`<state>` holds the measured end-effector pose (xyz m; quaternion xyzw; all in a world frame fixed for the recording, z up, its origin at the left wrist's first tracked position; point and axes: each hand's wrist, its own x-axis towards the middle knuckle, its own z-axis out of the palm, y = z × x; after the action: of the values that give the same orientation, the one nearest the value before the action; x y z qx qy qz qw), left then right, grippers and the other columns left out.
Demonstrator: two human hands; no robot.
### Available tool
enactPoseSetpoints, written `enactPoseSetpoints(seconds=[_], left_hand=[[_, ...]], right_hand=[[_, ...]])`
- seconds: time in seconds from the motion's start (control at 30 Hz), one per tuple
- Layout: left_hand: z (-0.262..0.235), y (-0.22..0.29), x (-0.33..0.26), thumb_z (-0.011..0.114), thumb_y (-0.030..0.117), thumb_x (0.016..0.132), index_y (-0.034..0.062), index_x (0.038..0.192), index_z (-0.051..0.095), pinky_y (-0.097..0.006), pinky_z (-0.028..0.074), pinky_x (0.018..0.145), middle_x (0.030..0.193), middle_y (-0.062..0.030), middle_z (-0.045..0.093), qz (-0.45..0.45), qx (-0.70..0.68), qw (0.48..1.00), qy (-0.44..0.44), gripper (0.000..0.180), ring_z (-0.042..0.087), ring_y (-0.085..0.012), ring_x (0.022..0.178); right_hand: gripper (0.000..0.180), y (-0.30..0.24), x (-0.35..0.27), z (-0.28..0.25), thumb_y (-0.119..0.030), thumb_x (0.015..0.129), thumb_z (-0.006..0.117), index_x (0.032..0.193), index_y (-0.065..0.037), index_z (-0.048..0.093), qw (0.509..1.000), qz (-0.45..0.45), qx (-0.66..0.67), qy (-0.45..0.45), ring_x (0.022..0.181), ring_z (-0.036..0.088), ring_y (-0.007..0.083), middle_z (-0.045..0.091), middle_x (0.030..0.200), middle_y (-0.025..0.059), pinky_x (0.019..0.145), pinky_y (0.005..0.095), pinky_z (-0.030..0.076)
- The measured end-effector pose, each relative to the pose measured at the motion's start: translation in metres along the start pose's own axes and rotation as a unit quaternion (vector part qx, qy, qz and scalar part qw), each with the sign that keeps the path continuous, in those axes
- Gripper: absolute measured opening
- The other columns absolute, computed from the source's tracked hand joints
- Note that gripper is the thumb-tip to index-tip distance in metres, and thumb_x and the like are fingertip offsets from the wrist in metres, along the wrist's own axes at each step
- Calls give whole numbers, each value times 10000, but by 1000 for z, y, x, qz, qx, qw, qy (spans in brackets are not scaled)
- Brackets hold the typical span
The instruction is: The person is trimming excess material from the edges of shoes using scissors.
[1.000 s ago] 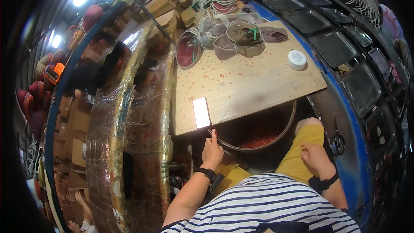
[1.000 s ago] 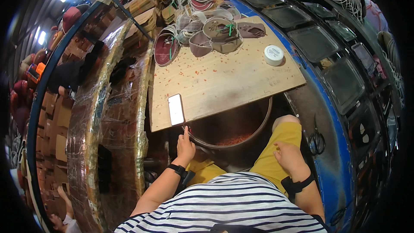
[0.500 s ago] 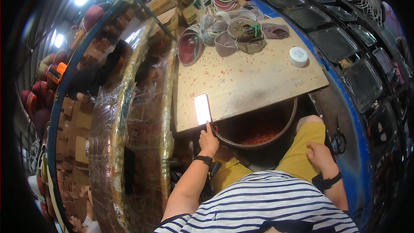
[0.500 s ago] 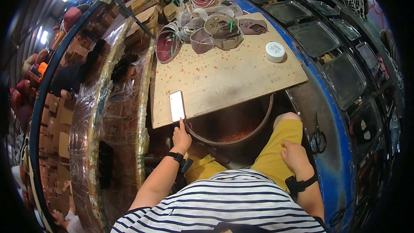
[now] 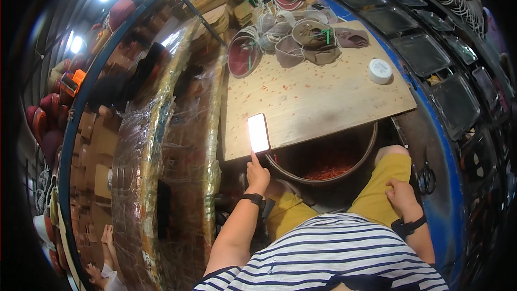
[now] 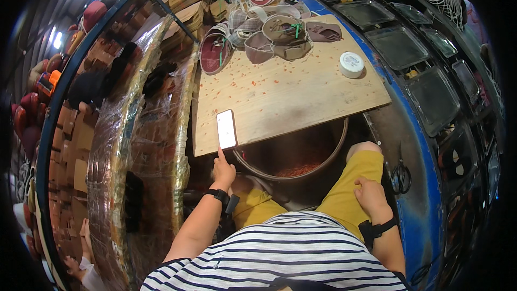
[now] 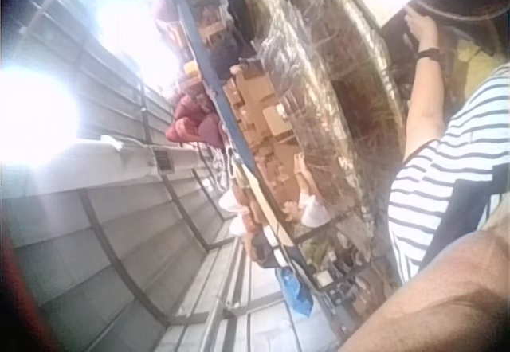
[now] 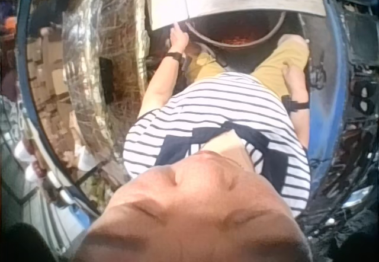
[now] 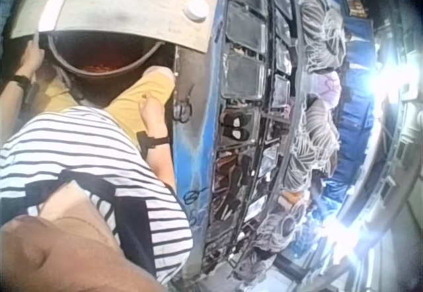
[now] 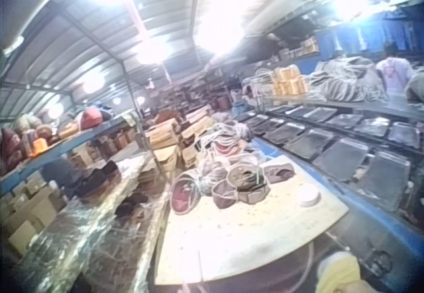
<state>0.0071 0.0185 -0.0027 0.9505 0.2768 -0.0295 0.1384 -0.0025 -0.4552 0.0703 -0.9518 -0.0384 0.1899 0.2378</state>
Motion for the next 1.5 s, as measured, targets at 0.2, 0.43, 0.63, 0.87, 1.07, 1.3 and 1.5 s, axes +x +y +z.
enactPoseSetpoints(seconds=[0.2, 0.43, 0.63, 0.87, 1.07, 1.3, 1.5], left_hand=[[-2, -8, 4, 575, 81, 814, 131, 1511, 71, -450, 468, 878, 1134, -255, 506, -46, -4, 999, -10, 862, 567, -401, 1010], [1, -7, 13, 599, 80, 803, 161, 1512, 103, -450, 464, 888, 1106, -238, 512, -20, 13, 1000, -20, 869, 558, -395, 1014], [-1, -6, 16, 608, 79, 797, 171, 1513, 113, -450, 465, 878, 1094, -224, 512, -3, 56, 998, -33, 875, 554, -381, 1016], [6, 14, -15, 612, 51, 771, 45, 1429, 289, -463, 435, 880, 1066, -220, 509, 115, -49, 992, 15, 733, 519, -397, 1013], [29, 48, -59, 631, 43, 697, 34, 1245, 518, -429, 425, 942, 1165, -162, 550, 336, 9, 942, 16, 560, 506, -347, 1092], [38, 42, -76, 627, 27, 654, 13, 1137, 587, -457, 371, 1013, 1215, -172, 538, 356, 28, 933, 32, 485, 449, -368, 1198], [41, 39, -79, 627, -21, 664, 1, 1167, 570, -472, 305, 1076, 1269, -197, 501, 317, 10, 948, -33, 507, 382, -394, 1269]], right_hand=[[145, 12, 11, 18, -152, 783, 627, 907, -81, 650, 997, -13, -34, 64, 764, 640, 371, 652, 752, 193, 712, 447, 504], [99, 18, 12, 27, -141, 773, 635, 858, -90, 632, 992, -34, -33, 117, 709, 633, 372, 639, 710, 176, 656, 454, 495], [94, 16, 9, 27, -142, 772, 640, 853, -95, 634, 991, -40, -14, 129, 705, 634, 367, 639, 711, 172, 653, 449, 497], [103, 18, 10, 16, -131, 769, 648, 848, -64, 647, 987, -52, 49, 144, 722, 641, 357, 646, 729, 173, 663, 433, 510], [81, 66, 20, -11, -122, 781, 636, 840, -66, 637, 970, -38, 49, 237, 751, 637, 341, 646, 779, 152, 660, 430, 501], [217, 181, 24, -117, -86, 765, 642, 980, -74, 614, 901, 27, -18, 434, 980, 589, 361, 600, 1009, 157, 821, 421, 487], [533, 236, 32, -188, -192, 861, 632, 1347, -78, 445, 837, 379, -1, 394, 1051, 597, 363, 581, 1170, 232, 914, 454, 490]])
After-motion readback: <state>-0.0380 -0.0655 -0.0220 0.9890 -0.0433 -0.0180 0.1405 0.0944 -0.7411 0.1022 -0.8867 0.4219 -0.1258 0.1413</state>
